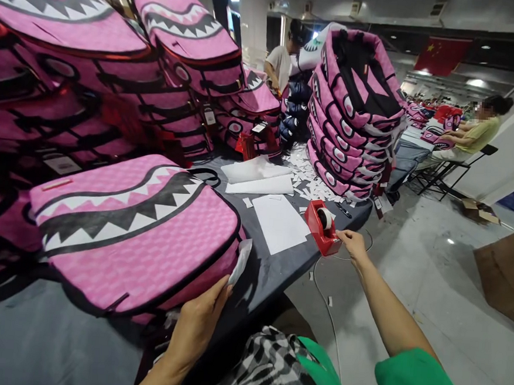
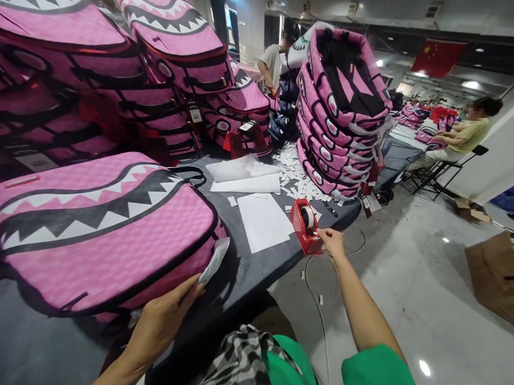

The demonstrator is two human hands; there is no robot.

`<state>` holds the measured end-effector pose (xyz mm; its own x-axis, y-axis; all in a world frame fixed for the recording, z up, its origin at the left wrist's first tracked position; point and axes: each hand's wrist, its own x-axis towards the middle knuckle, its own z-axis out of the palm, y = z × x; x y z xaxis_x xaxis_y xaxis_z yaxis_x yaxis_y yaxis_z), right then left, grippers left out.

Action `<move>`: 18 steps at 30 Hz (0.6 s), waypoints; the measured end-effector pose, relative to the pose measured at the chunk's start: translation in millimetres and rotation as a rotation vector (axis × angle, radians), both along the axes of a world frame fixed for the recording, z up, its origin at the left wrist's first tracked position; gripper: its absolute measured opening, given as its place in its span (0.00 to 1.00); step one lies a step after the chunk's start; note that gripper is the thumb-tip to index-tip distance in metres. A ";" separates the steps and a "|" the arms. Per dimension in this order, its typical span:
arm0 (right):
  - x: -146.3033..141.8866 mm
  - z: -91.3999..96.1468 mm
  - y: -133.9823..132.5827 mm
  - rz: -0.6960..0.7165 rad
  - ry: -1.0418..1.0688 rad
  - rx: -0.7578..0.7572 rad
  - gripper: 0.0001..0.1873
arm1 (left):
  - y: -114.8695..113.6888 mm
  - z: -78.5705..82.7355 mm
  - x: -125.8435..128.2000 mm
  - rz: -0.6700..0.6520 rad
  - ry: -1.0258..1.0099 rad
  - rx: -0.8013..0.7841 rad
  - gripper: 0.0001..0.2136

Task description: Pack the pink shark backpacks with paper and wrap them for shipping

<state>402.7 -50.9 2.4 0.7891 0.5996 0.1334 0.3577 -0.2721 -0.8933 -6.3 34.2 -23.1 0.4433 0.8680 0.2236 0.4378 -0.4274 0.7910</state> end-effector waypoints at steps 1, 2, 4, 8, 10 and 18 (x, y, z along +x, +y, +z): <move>-0.9 2.7 -0.7 -0.007 -0.005 0.010 0.28 | -0.1 -1.2 0.2 -0.007 0.007 0.024 0.25; -2.4 5.2 -3.5 -0.015 -0.013 0.024 0.26 | 0.0 -1.9 0.4 -0.013 0.008 0.035 0.25; -7.1 8.1 -14.5 -0.035 -0.027 0.062 0.25 | 0.8 -2.1 0.6 -0.019 0.005 0.017 0.25; -27.1 -5.3 -37.5 -0.094 0.048 0.140 0.30 | 3.3 4.0 1.2 -0.010 -0.028 -0.105 0.24; -50.3 -22.4 -35.7 -0.108 0.142 0.188 0.33 | 3.7 10.5 2.0 -0.012 -0.037 -0.168 0.25; -229.5 -62.7 9.4 0.498 0.665 0.253 0.28 | -3.6 31.2 3.7 -0.073 0.014 -0.299 0.32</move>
